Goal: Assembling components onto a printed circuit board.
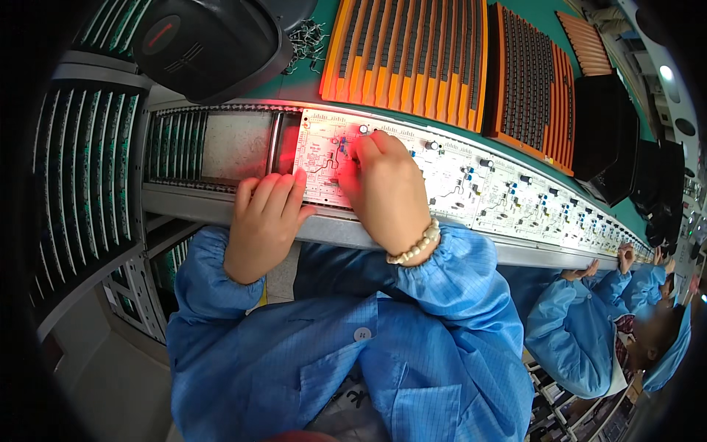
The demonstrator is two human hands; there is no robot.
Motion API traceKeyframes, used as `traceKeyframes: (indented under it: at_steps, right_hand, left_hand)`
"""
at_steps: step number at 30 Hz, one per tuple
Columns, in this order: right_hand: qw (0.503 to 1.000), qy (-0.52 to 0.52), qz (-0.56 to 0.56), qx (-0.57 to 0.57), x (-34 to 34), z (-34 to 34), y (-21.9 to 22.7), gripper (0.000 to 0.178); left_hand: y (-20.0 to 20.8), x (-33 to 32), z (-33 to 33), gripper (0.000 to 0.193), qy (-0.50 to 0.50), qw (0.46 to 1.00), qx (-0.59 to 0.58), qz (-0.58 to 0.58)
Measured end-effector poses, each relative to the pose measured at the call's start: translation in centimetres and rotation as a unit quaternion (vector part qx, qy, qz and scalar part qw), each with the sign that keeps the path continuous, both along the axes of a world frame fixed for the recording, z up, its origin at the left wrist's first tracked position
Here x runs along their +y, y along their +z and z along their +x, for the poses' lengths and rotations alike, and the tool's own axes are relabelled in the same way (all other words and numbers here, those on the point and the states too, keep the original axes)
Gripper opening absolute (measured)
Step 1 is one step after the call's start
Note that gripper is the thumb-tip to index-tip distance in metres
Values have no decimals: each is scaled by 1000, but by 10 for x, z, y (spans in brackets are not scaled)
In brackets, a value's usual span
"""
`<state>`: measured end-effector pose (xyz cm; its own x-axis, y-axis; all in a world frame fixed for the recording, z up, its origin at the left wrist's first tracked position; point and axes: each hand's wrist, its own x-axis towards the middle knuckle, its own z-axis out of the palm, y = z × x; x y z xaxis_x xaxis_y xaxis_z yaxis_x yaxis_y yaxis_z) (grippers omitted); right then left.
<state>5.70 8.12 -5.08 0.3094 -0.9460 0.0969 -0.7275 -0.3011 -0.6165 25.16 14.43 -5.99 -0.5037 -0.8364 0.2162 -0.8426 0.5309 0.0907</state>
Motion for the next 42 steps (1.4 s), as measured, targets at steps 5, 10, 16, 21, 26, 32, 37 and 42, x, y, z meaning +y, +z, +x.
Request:
traceKeyframes:
  at_steps: [5,10,16,21,26,32,37,42]
  right_hand:
    - [985,40,-66,152,7,12,11,11]
    - [938,90,-99,321,36,16,23,19]
    - [962,39,-145,227,52,-7,7,30]
    - [994,-34,-100,33,72,-88,16,52]
    - [953,-204,-164,151,80,-173,-5,48]
    - [947,-178,-153,218,80,-181,-5,47]
    - [956,-97,-173,218,75,-163,4,48]
    - [968,-52,-143,198,68,-157,-4,43]
  left_hand:
    - [1,0,-2,44,-5,1000,-5,7]
    - [-1,-1,-5,39,-16,1000,4,10]
    - [-6,-4,3,34,52,993,102,15]
    - [-16,19,21,31,129,976,172,-31]
    - [-32,52,41,27,253,932,247,-82]
    - [-46,89,56,27,326,912,171,-184]
    - [-65,128,68,25,389,885,151,-208]
    - [-142,180,111,27,414,878,135,-200]
